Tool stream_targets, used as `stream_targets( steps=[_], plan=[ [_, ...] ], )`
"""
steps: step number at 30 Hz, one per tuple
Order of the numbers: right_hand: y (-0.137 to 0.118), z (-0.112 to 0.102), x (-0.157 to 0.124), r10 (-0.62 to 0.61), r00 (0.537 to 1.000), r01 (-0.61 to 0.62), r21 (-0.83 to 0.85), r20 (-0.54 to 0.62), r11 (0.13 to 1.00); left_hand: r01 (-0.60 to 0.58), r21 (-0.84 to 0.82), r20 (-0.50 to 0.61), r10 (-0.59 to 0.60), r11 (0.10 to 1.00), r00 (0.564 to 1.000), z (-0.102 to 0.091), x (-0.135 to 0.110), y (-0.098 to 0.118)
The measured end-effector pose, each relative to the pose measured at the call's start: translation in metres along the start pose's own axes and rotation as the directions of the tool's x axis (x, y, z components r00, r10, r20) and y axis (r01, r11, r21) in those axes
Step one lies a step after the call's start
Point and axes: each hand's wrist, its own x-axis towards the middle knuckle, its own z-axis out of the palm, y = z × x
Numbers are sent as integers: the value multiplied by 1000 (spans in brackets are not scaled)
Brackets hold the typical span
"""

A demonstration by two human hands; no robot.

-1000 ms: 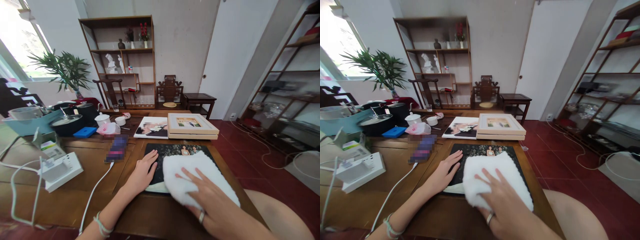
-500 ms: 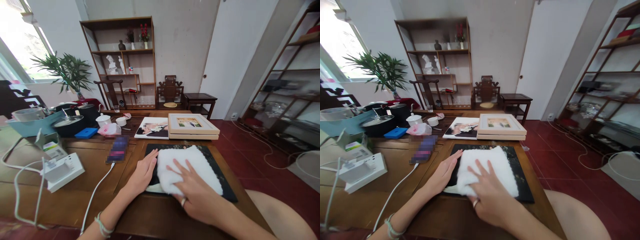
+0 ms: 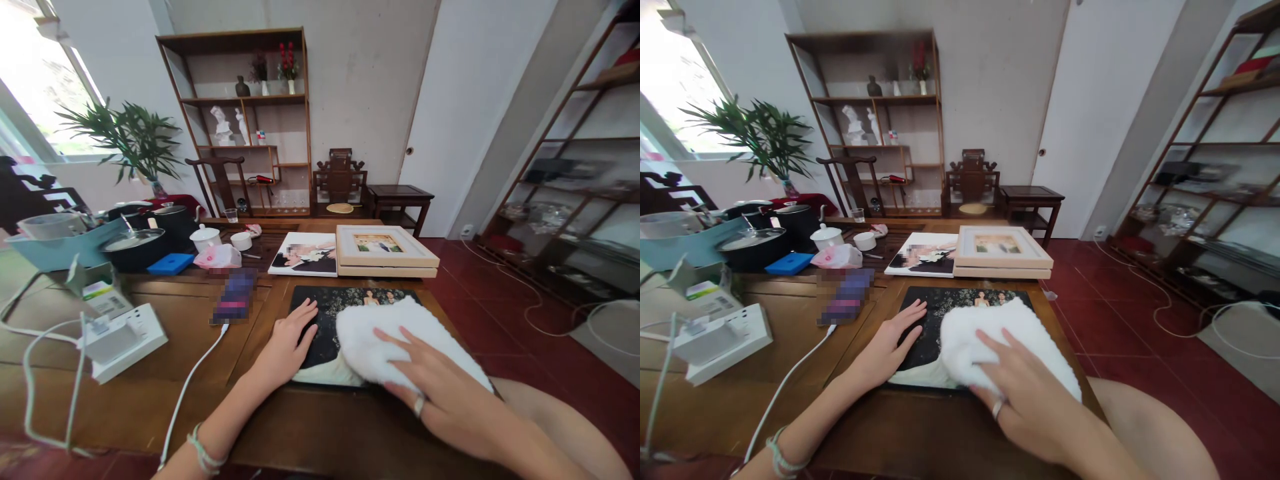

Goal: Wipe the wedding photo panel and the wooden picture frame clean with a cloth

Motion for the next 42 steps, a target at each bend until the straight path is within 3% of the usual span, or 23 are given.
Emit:
stream_targets(
  steps=[3,6,8,12,16,19,22,26,30,33,38,42],
  plan=[
    [19,1,22,84,989,-87,-12,-123,996,-12,0,-15,12,1000,1000,1,0,-1],
    [25,-5,65,100,979,-75,142,-178,987,-20,-2,-31,20,1000,999,1,0,-2],
    [20,-11,98,110,980,-68,244,-165,967,-23,0,-37,23,1000,999,2,0,-3],
    [0,-16,153,14,993,21,288,-118,957,-26,9,-54,27,1000,998,2,1,-6],
    [-14,-10,169,-42,993,73,285,-112,956,-38,5,-54,38,999,998,1,2,-5],
    [-5,-10,153,-47,992,79,282,-117,956,-22,2,-48,22,1000,999,0,1,-3],
    [22,-17,124,-15,993,46,281,-114,959,-8,-14,-48,7,1000,999,0,-1,-2],
    [68,-22,83,107,982,-65,254,-156,965,-6,-28,-72,4,1000,997,1,-1,-2],
    [95,-7,45,236,940,-201,160,-247,966,-31,-28,-102,28,999,994,1,-2,-3],
    [86,11,13,226,946,-217,64,-232,974,-40,-25,-110,37,999,993,3,-1,-4],
    [38,25,-44,127,988,-126,16,-85,992,-45,-16,-105,43,999,994,6,0,-8],
    [22,16,-51,67,997,-67,-4,-32,998,-44,-7,-87,43,999,995,7,1,-10]
  ],
)
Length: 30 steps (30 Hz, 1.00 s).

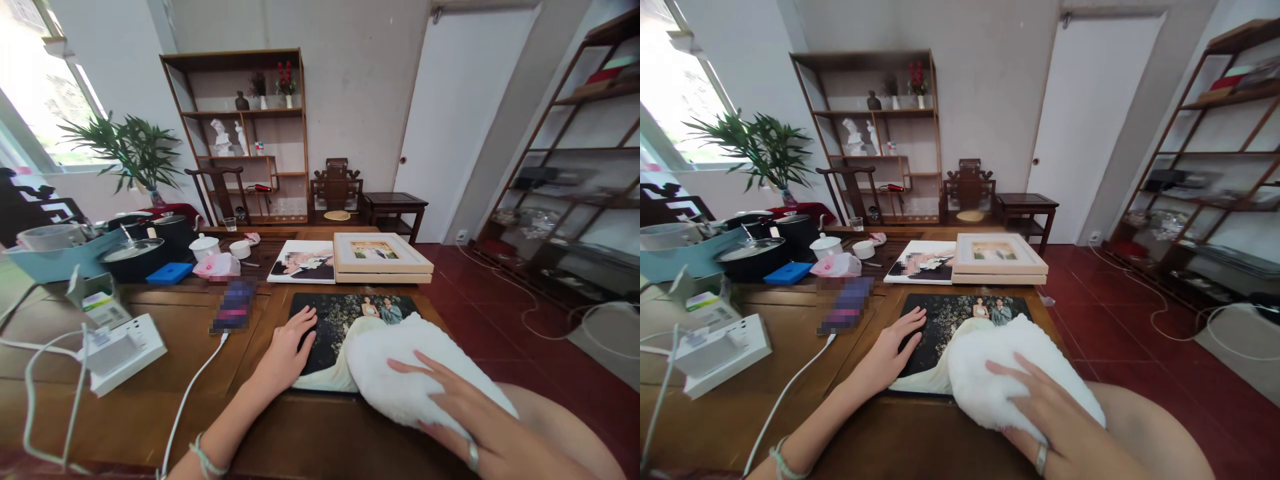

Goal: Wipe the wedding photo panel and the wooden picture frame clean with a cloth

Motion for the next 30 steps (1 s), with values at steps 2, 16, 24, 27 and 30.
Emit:
stream_targets(
  steps=[2,16,24,27,30],
  plan=[
    [6,-8,17,-18,1000,18,-33,-6,999,-9,-2,6,9,1000,1000,0,0,0],
    [15,-6,82,-83,992,63,-201,-96,978,-6,15,33,5,1000,999,-2,0,1],
    [-32,6,21,-205,979,204,-106,2,973,4,32,51,-5,999,999,-3,2,4],
    [-18,2,33,-229,971,221,-114,-65,969,7,42,66,-10,999,998,-4,1,5],
    [8,-4,63,-194,974,175,-157,-116,972,9,44,71,-13,999,997,-5,1,6]
  ],
)
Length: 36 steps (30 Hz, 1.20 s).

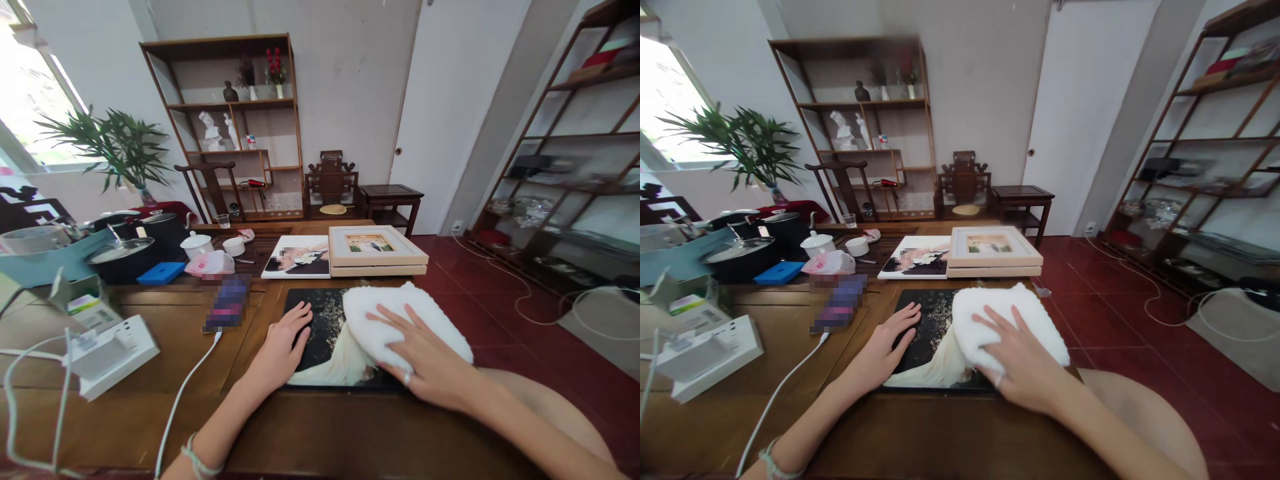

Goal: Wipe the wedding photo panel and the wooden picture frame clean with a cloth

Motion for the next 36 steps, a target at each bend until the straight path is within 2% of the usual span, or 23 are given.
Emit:
stream_targets(
  steps=[5,9,11,14,19,21,23,25,28,33,36],
  plan=[
    [42,5,44,41,998,-43,-76,-39,996,-15,-10,-15,15,1000,1000,1,0,-2],
    [41,6,49,68,996,-71,-64,-49,995,-22,-11,-23,22,1000,1000,2,0,-3],
    [29,5,36,69,997,-71,-37,-45,997,-20,-16,-31,19,1000,999,2,0,-3],
    [2,2,2,41,999,-41,-24,-14,999,-12,-17,-35,11,1000,999,2,0,-3],
    [-40,0,-57,-98,995,97,-20,-20,995,-2,15,-11,2,1000,1000,3,1,-2],
    [-47,-4,-68,-145,989,144,-13,-39,989,-1,33,11,1,999,1000,2,0,-1],
    [-46,-8,-68,-145,989,145,8,-35,989,-2,45,28,1,999,1000,0,0,0],
    [-39,-12,-56,-100,995,99,41,5,994,-2,47,35,0,999,999,-1,-1,2],
    [-20,-12,-20,-29,997,24,73,64,997,-4,39,35,3,999,999,-3,-1,2],
    [22,-2,47,66,998,-66,13,8,998,-14,15,12,14,1000,1000,-2,-1,1],
    [33,5,65,103,994,-103,-4,-25,995,-3,8,5,3,1000,1000,-2,-2,2]
  ],
)
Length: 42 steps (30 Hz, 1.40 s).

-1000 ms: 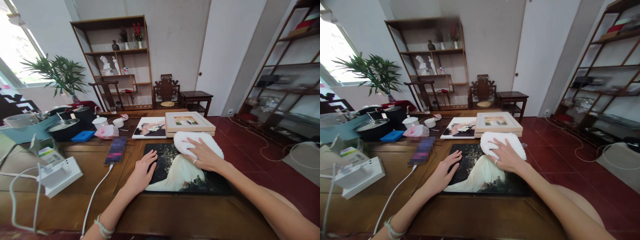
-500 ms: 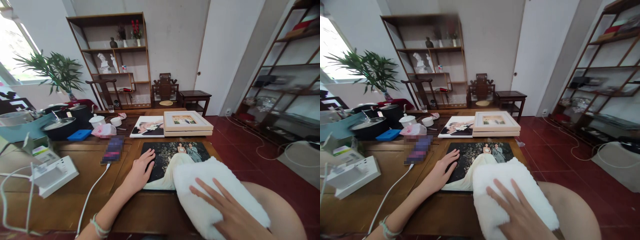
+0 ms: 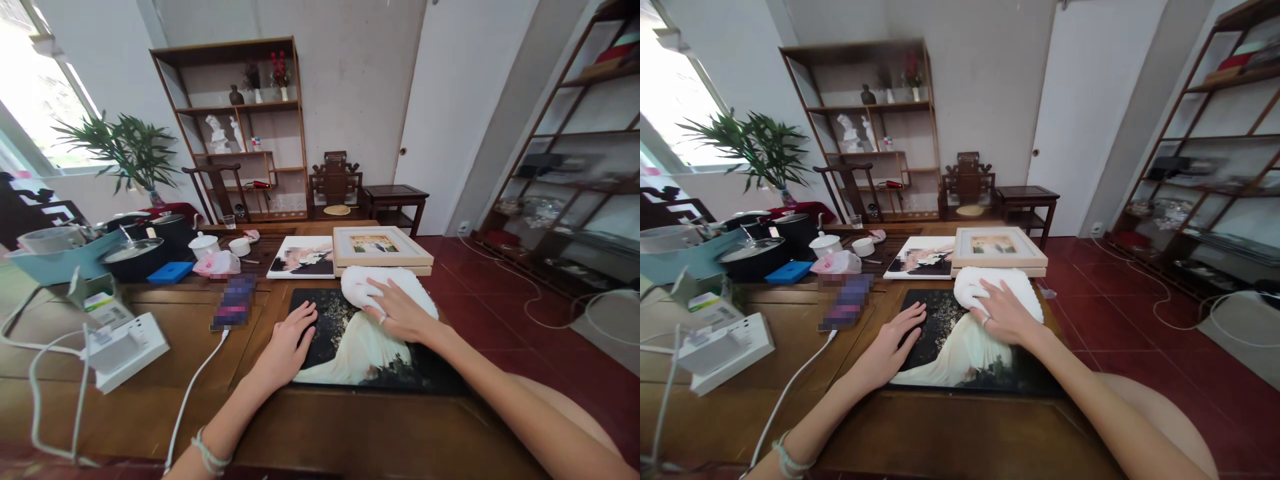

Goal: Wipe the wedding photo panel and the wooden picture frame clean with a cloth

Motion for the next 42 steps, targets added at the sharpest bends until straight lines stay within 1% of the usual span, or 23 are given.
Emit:
stream_targets(
  steps=[1,3,7,9,11,14,17,20,25,27,29,31,35,36,38,40,42],
  plan=[
    [-1,1,0,4,1000,-4,-2,-6,1000,2,-3,-3,-2,1000,1000,0,0,0],
    [-11,1,-11,-5,1000,5,-4,-6,1000,4,-9,-10,-4,1000,1000,1,-1,1],
    [-45,-1,-58,-56,998,56,13,17,998,14,-11,-22,-14,1000,1000,3,0,0],
    [-61,1,-83,-114,992,113,34,58,993,15,-9,-29,-16,1000,999,4,1,-1],
    [-71,3,-100,-183,978,178,60,104,982,11,-6,-33,-11,1000,999,4,1,-2],
    [-76,0,-109,-245,960,234,90,133,968,4,-2,-36,-4,1000,999,4,2,-2],
    [-75,-11,-96,-210,969,195,118,131,974,4,-6,-40,-4,1000,999,3,2,-2],
    [-64,-15,-64,-125,987,114,112,99,987,2,-15,-36,-2,1000,999,3,2,-2],
    [-35,1,3,-4,999,2,50,42,999,-13,-23,-55,11,1000,998,4,1,-4],
    [-29,5,18,27,999,-28,40,37,999,-23,-29,-66,21,999,998,4,1,-5],
    [-32,6,19,30,999,-31,34,40,999,-25,-35,-69,22,999,997,5,1,-5],
    [-41,4,6,16,999,-17,30,46,999,-21,-40,-67,18,999,998,6,1,-5],
    [-71,0,-44,-31,998,29,40,62,999,-15,-50,-67,12,999,998,6,1,-5],
    [-79,-1,-57,-48,996,44,42,74,998,-14,-52,-69,10,999,998,6,1,-5],
    [-90,-1,-79,-107,983,100,53,147,994,-8,-51,-71,4,999,997,6,1,-4],
    [-95,-3,-92,-163,965,151,72,207,986,-2,-42,-67,-1,999,998,6,1,-4],
    [-97,-6,-96,-184,957,168,88,226,982,2,-29,-60,-3,1000,998,5,1,-3]
  ],
)
